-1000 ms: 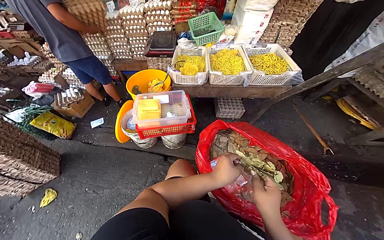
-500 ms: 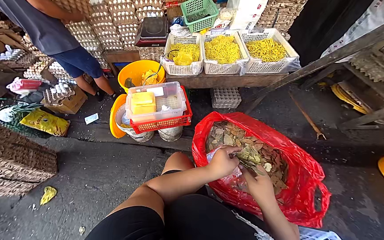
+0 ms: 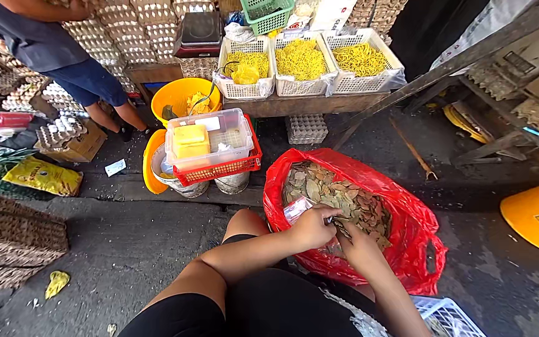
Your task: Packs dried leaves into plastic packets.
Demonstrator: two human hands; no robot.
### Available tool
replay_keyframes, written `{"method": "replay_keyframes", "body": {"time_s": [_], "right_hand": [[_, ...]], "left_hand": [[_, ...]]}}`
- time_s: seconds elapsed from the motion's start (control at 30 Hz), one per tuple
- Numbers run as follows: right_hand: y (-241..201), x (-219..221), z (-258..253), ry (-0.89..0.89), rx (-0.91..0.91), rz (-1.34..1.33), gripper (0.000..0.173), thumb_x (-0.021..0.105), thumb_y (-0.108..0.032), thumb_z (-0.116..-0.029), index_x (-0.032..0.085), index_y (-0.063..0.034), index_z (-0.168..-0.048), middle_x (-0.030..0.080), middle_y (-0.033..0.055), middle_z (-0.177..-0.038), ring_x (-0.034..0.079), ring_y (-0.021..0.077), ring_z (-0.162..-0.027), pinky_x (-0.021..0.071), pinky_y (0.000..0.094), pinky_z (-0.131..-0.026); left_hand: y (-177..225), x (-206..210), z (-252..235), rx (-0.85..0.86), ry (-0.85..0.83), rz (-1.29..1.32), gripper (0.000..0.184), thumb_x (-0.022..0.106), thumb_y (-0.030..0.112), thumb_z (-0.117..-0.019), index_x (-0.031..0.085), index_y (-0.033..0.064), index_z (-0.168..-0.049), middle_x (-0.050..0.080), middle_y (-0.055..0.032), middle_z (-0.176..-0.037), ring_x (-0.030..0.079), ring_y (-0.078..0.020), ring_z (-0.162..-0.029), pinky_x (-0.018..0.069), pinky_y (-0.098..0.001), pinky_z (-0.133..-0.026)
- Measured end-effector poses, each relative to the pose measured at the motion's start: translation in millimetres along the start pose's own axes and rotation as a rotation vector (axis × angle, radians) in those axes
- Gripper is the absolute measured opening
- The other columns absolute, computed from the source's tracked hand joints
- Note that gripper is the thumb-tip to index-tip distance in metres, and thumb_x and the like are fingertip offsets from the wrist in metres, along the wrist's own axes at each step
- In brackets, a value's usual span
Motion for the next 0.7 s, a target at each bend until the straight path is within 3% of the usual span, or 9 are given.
{"method": "replay_keyframes", "body": {"time_s": [0.1,0.2,0.27,0.33,0.4,0.53,0.6,0.67,0.7], "right_hand": [[-3.9,-15.4,6.0,0.056,-0.027,0.038,0.04,0.056,-0.008,-0.1027,0.058,-0.0006,-0.142,0.067,0.0275,-0.127,0.065,0.0472,-0.116,0.0474,0.0669,-0.1],[-14.2,-31.2,11.6,0.265,-0.121,0.107,0.024,0.061,-0.003,-0.0993,0.073,0.0027,-0.119,0.073,0.0281,-0.108,0.071,0.0496,-0.099,0.0523,0.0698,-0.086],[-13.6,-24.1,8.5,0.224,-0.096,0.138,0.02,0.061,-0.004,-0.0996,0.076,0.002,-0.111,0.074,0.0276,-0.103,0.071,0.0502,-0.097,0.0515,0.0715,-0.084],[-7.4,-13.3,6.4,0.112,-0.043,0.102,0.024,0.062,-0.006,-0.0994,0.073,0.0003,-0.119,0.075,0.0252,-0.104,0.071,0.0484,-0.097,0.0509,0.0715,-0.085],[-5.6,-14.6,7.3,0.116,-0.053,0.025,0.032,0.064,-0.007,-0.099,0.069,-0.0033,-0.13,0.076,0.0184,-0.109,0.074,0.0419,-0.098,0.0545,0.0673,-0.085],[-12.3,-28.5,15.1,0.223,-0.126,-0.041,0.027,0.056,-0.006,-0.1021,0.073,-0.0028,-0.123,0.077,0.019,-0.103,0.074,0.0368,-0.079,0.0573,0.0622,-0.074],[-10.8,-19.9,17.9,0.09,-0.112,-0.081,0.038,0.048,-0.003,-0.0986,0.069,-0.0021,-0.13,0.076,0.0185,-0.105,0.074,0.0317,-0.076,0.0596,0.0559,-0.071],[-6.3,-1.6,19.9,-0.131,-0.035,-0.178,0.046,0.05,-0.007,-0.097,0.056,-0.0034,-0.142,0.074,0.0143,-0.111,0.075,0.0232,-0.079,0.0628,0.0448,-0.07],[-4.2,2.5,19.0,-0.147,-0.028,-0.197,0.045,0.053,-0.009,-0.0965,0.056,-0.0033,-0.141,0.074,0.0136,-0.11,0.075,0.0221,-0.079,0.0632,0.0432,-0.069]], "left_hand": [[3.9,-1.3,2.2,0.008,-0.007,-0.044,0.047,0.059,-0.004,-0.0931,0.06,-0.0009,-0.14,0.058,-0.0232,-0.14,0.061,-0.0276,-0.123,0.0495,-0.0378,-0.102],[9.5,-2.0,5.9,0.022,-0.006,-0.045,0.048,0.057,-0.004,-0.0933,0.059,-0.001,-0.141,0.057,-0.0235,-0.142,0.061,-0.0286,-0.123,0.0502,-0.0383,-0.102],[18.8,-0.1,9.6,0.075,-0.001,-0.037,0.046,0.058,-0.005,-0.0931,0.061,-0.002,-0.139,0.057,-0.0244,-0.141,0.059,-0.0299,-0.127,0.0488,-0.0393,-0.106],[23.4,1.5,12.0,0.1,-0.004,-0.046,0.045,0.059,-0.006,-0.0932,0.061,-0.002,-0.138,0.058,-0.0241,-0.141,0.057,-0.0305,-0.132,0.0458,-0.0407,-0.11],[19.6,-2.4,9.5,0.095,0.015,-0.054,0.046,0.058,-0.005,-0.093,0.061,-0.0017,-0.139,0.059,-0.0233,-0.14,0.057,-0.0296,-0.131,0.0458,-0.0404,-0.11],[14.5,-6.7,7.8,0.074,0.037,-0.02,0.045,0.059,-0.004,-0.0934,0.061,-0.0016,-0.139,0.059,-0.0237,-0.138,0.063,-0.0276,-0.119,0.0517,-0.0376,-0.1],[19.3,-5.1,7.8,0.077,0.045,0.009,0.046,0.059,-0.004,-0.0928,0.061,0.0002,-0.139,0.058,-0.0237,-0.137,0.064,-0.0261,-0.114,0.0531,-0.0364,-0.096],[24.4,-7.6,8.2,0.094,0.076,0.037,0.044,0.059,-0.004,-0.0919,0.064,0.0021,-0.135,0.058,-0.0221,-0.133,0.063,-0.0218,-0.104,0.0533,-0.0328,-0.088],[28.4,-10.1,9.2,0.111,0.092,0.048,0.041,0.058,-0.004,-0.0913,0.066,0.0024,-0.131,0.059,-0.0214,-0.132,0.062,-0.0204,-0.103,0.0529,-0.0314,-0.086]]}}
Point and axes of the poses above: each hand's wrist, its own z-axis away from the middle knuckle, its own x-axis out of the palm, y = z × x, the point moved 10 cm from there along -z, towards the middle knuckle
